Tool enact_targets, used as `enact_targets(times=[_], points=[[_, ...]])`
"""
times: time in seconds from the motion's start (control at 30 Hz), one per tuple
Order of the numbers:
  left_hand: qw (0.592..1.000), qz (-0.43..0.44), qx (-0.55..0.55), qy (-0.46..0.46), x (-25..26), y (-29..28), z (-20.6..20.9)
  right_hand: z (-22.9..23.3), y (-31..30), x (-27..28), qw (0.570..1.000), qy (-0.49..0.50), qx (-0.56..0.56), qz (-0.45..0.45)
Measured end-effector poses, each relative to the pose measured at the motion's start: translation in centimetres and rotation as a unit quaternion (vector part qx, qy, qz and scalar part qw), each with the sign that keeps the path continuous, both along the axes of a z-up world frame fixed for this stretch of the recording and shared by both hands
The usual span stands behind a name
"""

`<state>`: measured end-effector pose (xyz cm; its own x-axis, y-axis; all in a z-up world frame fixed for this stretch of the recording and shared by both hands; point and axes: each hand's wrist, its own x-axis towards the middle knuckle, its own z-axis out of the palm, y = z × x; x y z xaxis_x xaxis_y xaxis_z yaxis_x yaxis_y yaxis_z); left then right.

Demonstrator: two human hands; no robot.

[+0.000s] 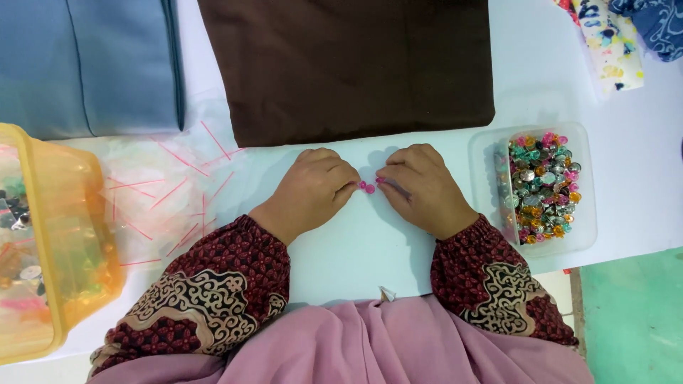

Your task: The person is picking up small silver charms and pink beads from a white table and placing them into small clear plastic zip-lock bags.

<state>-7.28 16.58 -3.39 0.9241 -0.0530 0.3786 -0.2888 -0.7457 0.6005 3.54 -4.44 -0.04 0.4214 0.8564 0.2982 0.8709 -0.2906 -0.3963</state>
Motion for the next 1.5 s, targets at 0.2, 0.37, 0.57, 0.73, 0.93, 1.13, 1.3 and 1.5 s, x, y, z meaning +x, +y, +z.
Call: enact_targets(times=[0.2,0.37,0.57,0.73,0.93,1.13,1.3,1.5], points=[[0.999,-0.028,0.011,0.042,0.1,0.4,0.6,-0.1,0.1,-0.1,1.000,-0.008,-0.022,0.007],[0.998,-0.041,0.015,0.051,0.1,0.8,0.7,-0.3,-0.2,0.1,1.000,-0.001,-0.013,0.016],[0.996,-0.035,-0.058,0.064,-0.2,1.1,1.8,0.0,-0.2,0.0,1.000,0.000,-0.012,0.016],[0.995,-0.026,-0.081,0.054,-0.6,1.1,1.6,-0.1,-0.5,-0.2,1.000,-0.006,-0.002,0.011],[0.998,-0.038,0.042,0.026,-2.9,0.4,2.9,-0.4,-1.3,-0.1,0.999,-0.027,0.023,0.005],[0.970,-0.070,0.214,0.093,-9.3,-1.5,4.0,-0.9,-2.6,-0.7,0.998,-0.023,0.061,0.000],[0.964,0.029,0.247,0.096,-12.6,0.1,3.6,0.2,-3.2,-2.0,0.995,-0.017,0.075,0.060],[0.967,0.066,0.246,0.028,-12.3,-0.5,4.9,0.8,-4.5,-5.2,0.988,-0.023,0.130,0.080]])
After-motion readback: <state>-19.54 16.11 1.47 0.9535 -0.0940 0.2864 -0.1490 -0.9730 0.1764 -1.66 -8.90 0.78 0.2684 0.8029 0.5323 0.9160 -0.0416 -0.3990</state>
